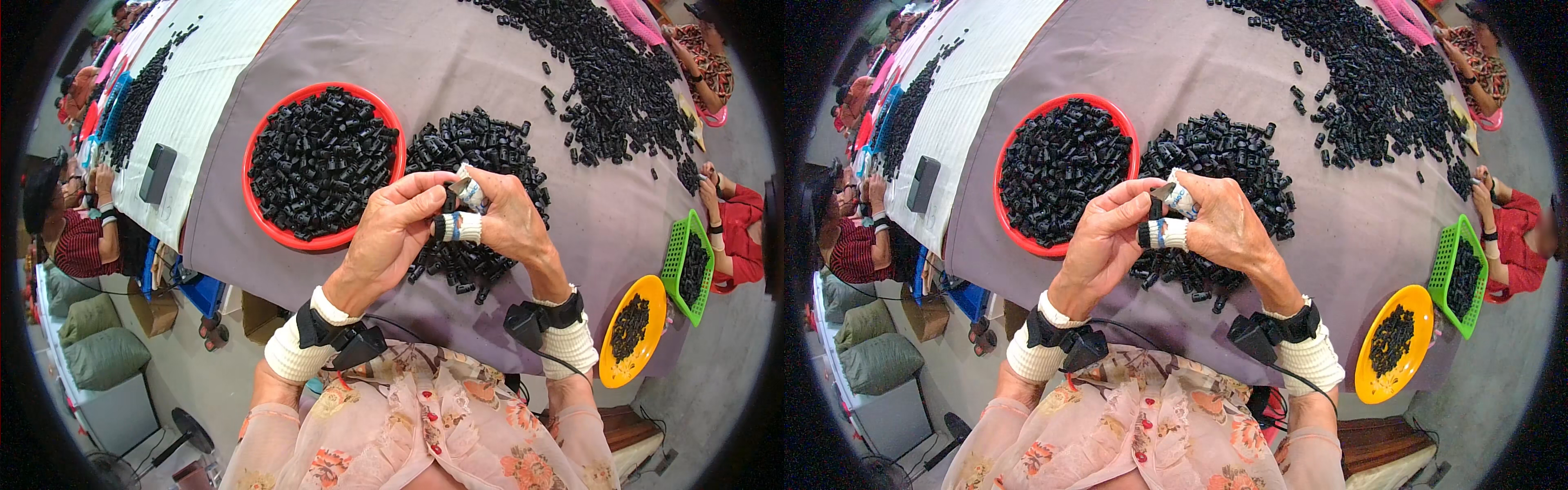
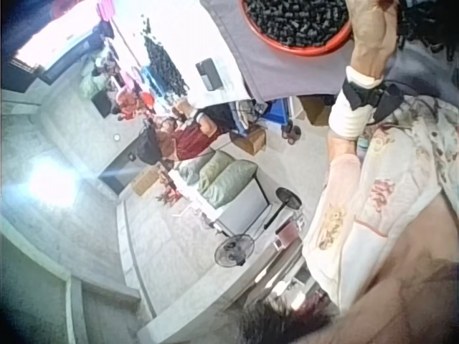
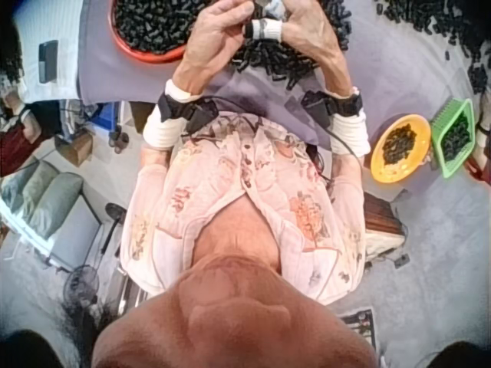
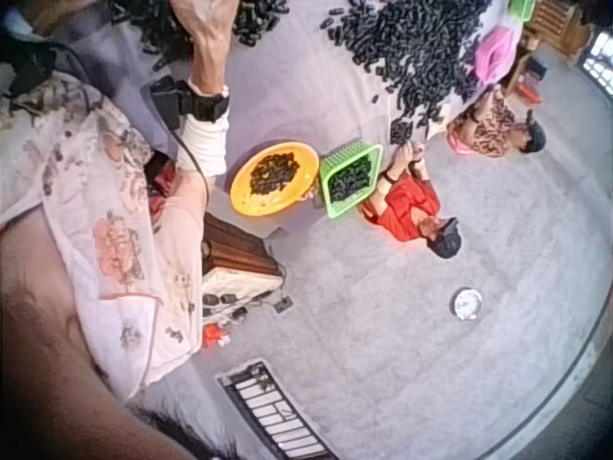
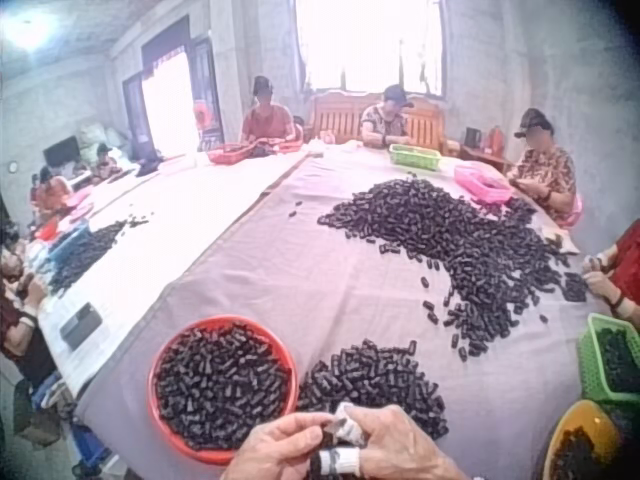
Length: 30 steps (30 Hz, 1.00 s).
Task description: Assembling or sorting small black shoe components at a production table.
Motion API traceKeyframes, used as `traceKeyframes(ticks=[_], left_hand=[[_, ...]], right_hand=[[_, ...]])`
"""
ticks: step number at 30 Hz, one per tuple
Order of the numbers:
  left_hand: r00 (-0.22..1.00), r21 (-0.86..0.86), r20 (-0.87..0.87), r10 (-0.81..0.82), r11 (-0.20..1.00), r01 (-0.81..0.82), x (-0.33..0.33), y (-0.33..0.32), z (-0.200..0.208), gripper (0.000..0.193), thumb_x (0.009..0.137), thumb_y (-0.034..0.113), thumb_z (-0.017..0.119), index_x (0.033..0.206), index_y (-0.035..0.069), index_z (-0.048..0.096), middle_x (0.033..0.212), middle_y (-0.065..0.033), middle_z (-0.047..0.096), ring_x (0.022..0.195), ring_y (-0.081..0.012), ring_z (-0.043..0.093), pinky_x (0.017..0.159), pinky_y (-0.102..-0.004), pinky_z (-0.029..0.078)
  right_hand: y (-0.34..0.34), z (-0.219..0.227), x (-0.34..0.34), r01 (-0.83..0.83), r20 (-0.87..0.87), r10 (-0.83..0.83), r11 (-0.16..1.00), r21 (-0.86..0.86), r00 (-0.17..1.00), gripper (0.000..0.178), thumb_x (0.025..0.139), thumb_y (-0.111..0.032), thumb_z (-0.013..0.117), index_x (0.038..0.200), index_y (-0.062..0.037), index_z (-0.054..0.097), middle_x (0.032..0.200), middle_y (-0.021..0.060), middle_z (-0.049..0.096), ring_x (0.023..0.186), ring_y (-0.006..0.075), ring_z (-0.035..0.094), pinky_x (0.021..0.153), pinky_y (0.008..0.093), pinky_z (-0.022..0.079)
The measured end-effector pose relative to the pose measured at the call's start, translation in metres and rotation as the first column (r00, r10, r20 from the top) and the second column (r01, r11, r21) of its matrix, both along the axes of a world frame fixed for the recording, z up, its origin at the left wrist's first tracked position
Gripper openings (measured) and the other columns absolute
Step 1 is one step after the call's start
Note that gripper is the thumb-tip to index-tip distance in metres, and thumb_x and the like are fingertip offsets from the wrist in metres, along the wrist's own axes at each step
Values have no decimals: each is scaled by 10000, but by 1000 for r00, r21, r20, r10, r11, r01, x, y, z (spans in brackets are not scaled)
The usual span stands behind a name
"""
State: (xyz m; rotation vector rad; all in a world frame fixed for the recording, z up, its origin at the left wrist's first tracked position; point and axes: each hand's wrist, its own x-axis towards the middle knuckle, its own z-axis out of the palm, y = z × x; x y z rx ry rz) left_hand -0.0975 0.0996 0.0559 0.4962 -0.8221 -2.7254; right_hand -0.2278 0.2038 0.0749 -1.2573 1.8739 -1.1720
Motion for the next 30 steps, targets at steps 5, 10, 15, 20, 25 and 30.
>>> traceKeyframes(ticks=[5,10,15,20,25,30], left_hand=[[1000,-8,2,11,1000,-11,1,0,-1,197,895,86,529,1058,-13,576,992,-81,615,887,-137,593,784,-282,495],[1000,-4,26,12,1000,-12,0,1,-3,196,892,85,535,1056,-15,575,982,-73,616,869,-120,587,768,-259,486],[999,-22,35,25,999,-24,0,1,-4,197,890,83,539,1055,-17,574,973,-65,616,860,-109,581,764,-247,479],[999,-63,26,36,997,-34,0,2,-6,180,885,74,545,1034,-16,588,951,-56,619,826,-98,581,721,-228,480],[997,-113,54,45,993,-39,1,4,-7,174,884,72,545,1026,-16,594,938,-53,620,806,-91,577,699,-220,476],[998,-43,57,41,998,-39,-1,2,-5,178,888,78,539,1032,-13,592,921,-52,619,789,-95,578,686,-232,478]], right_hand=[[-1,-2,0,-5,-24,6,1000,8,1000,344,661,-250,737,778,9,542,612,113,547,522,171,476,525,318,410],[-1,-4,1,-3,-9,3,1000,-15,1000,345,681,-254,734,790,10,540,614,114,548,521,170,472,524,314,410],[-1,-3,2,-24,23,24,1000,-5,999,334,699,-245,728,789,4,524,607,81,518,544,141,442,531,301,404],[0,-7,2,-45,64,46,999,-14,997,319,717,-238,718,794,-2,519,606,66,505,553,133,430,536,297,402],[2,-10,3,-56,96,60,997,-43,994,304,724,-233,713,815,-8,530,619,68,517,562,133,440,545,292,407],[1,-9,2,-52,68,55,997,-56,996,311,709,-226,730,830,-13,539,624,43,519,579,97,441,550,274,404]])
